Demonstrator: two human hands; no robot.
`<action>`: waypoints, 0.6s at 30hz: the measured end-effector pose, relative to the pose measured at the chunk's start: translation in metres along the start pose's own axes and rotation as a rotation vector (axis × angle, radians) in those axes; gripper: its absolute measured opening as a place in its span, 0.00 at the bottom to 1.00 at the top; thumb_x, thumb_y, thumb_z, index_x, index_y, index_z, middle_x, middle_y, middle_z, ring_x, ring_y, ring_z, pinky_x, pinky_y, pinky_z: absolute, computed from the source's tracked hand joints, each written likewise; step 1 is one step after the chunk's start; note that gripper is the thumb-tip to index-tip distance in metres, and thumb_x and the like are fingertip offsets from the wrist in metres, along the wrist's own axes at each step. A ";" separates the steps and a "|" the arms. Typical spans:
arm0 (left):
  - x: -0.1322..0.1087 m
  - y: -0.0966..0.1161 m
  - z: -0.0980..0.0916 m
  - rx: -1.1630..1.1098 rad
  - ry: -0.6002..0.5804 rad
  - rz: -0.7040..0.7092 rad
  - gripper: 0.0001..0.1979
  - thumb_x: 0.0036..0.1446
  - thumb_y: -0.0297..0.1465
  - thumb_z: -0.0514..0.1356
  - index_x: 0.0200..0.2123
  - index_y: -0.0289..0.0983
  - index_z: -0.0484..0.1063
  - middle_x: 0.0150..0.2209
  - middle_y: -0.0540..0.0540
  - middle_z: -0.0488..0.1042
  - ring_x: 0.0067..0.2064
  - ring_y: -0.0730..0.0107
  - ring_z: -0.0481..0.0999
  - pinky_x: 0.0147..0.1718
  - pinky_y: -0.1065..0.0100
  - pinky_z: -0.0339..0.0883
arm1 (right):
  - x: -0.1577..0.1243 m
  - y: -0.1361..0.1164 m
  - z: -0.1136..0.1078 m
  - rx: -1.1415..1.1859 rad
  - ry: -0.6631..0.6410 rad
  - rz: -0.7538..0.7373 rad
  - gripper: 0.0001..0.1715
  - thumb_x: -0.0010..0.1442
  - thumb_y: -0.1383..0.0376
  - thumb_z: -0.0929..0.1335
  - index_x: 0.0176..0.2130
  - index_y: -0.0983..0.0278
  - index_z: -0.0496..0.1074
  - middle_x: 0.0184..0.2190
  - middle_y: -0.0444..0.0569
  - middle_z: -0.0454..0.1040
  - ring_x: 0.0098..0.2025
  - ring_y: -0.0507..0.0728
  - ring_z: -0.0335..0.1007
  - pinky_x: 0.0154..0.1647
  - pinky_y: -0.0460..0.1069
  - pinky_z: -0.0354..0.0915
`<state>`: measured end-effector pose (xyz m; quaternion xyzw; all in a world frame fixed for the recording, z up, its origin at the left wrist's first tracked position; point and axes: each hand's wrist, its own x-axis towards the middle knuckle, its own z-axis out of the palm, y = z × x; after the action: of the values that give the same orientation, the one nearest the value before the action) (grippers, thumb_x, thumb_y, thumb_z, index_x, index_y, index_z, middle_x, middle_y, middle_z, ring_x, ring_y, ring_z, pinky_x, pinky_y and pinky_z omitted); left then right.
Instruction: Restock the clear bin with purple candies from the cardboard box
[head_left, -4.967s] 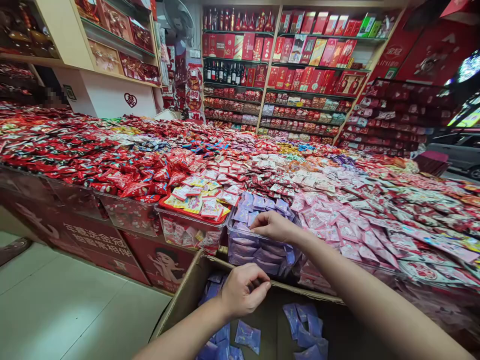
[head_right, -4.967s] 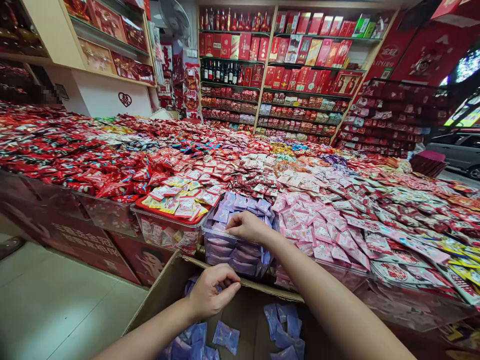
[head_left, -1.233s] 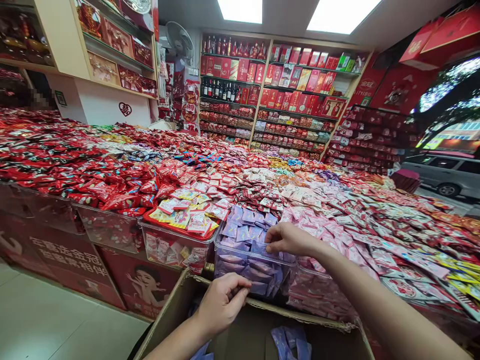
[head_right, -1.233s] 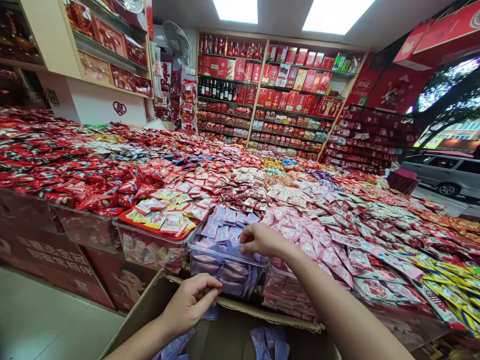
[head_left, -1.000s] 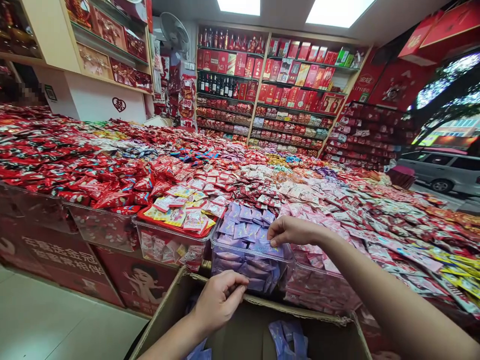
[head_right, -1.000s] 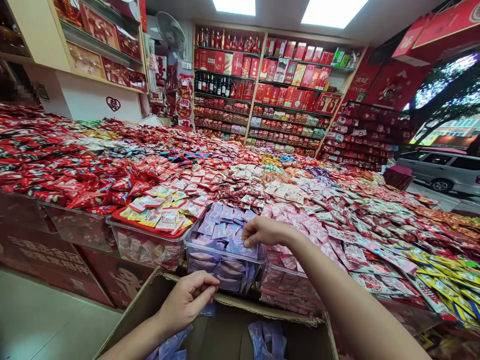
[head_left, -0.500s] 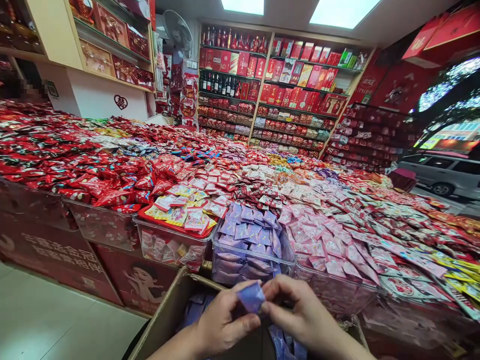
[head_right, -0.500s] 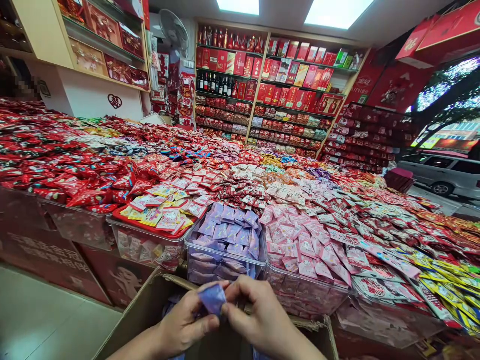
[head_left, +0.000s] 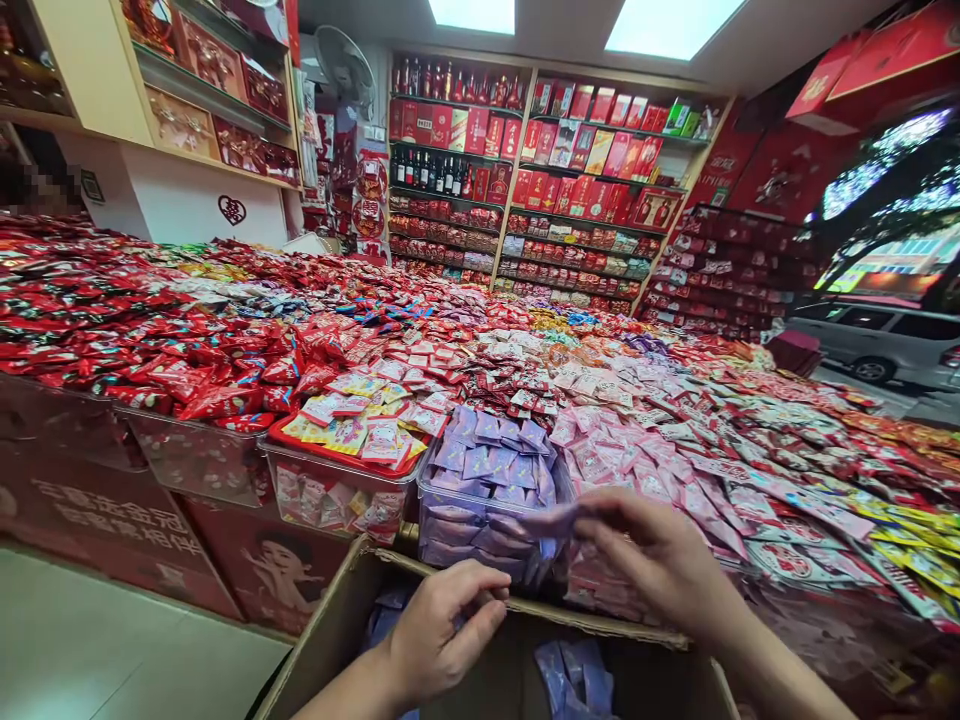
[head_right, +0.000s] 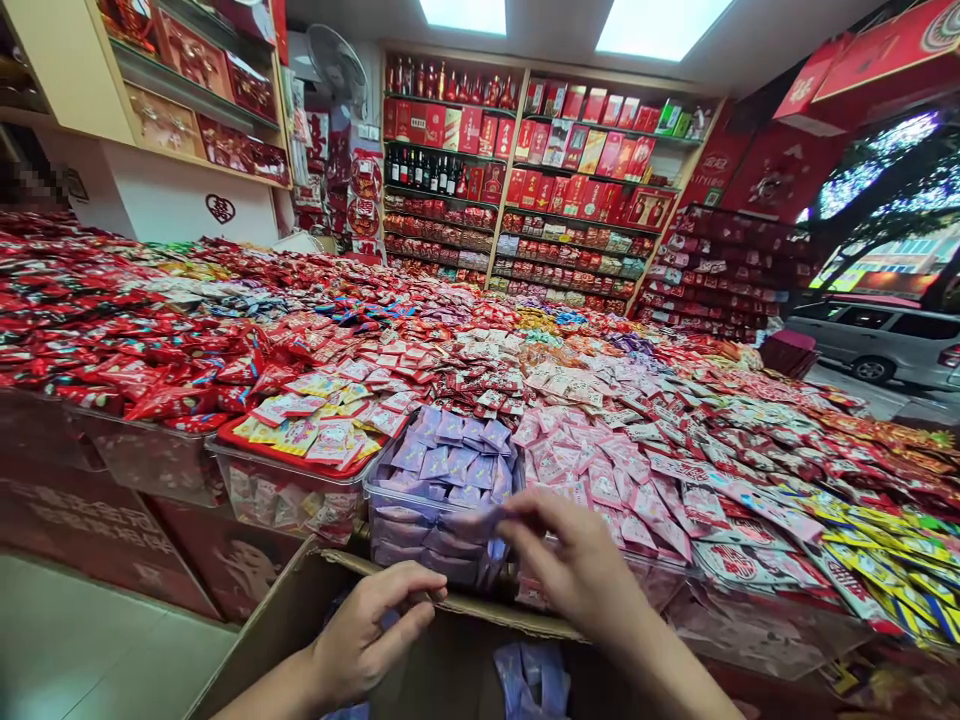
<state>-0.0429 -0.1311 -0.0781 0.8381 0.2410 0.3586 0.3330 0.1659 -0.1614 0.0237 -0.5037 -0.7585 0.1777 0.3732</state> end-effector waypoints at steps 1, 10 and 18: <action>0.001 -0.001 -0.001 0.008 0.024 -0.008 0.10 0.55 0.28 0.51 0.40 0.36 0.66 0.33 0.44 0.72 0.32 0.71 0.70 0.31 0.73 0.63 | 0.007 0.005 -0.006 0.031 0.089 0.051 0.06 0.55 0.63 0.63 0.34 0.63 0.66 0.27 0.46 0.69 0.29 0.51 0.65 0.29 0.45 0.61; 0.005 -0.003 -0.001 0.121 0.002 -0.005 0.08 0.54 0.25 0.51 0.35 0.35 0.69 0.28 0.46 0.72 0.31 0.71 0.70 0.30 0.73 0.62 | 0.054 0.029 0.001 0.021 -0.072 0.142 0.13 0.51 0.64 0.63 0.40 0.64 0.64 0.19 0.40 0.61 0.21 0.49 0.55 0.21 0.44 0.53; 0.006 -0.002 -0.004 0.126 -0.022 -0.002 0.08 0.53 0.24 0.52 0.34 0.35 0.70 0.28 0.46 0.72 0.31 0.71 0.70 0.30 0.73 0.61 | 0.061 0.033 0.005 -0.076 -0.074 0.113 0.11 0.51 0.66 0.62 0.38 0.64 0.66 0.22 0.42 0.65 0.24 0.50 0.58 0.26 0.45 0.54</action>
<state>-0.0425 -0.1246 -0.0756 0.8610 0.2604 0.3333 0.2824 0.1697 -0.0923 0.0231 -0.5526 -0.7484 0.1880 0.3148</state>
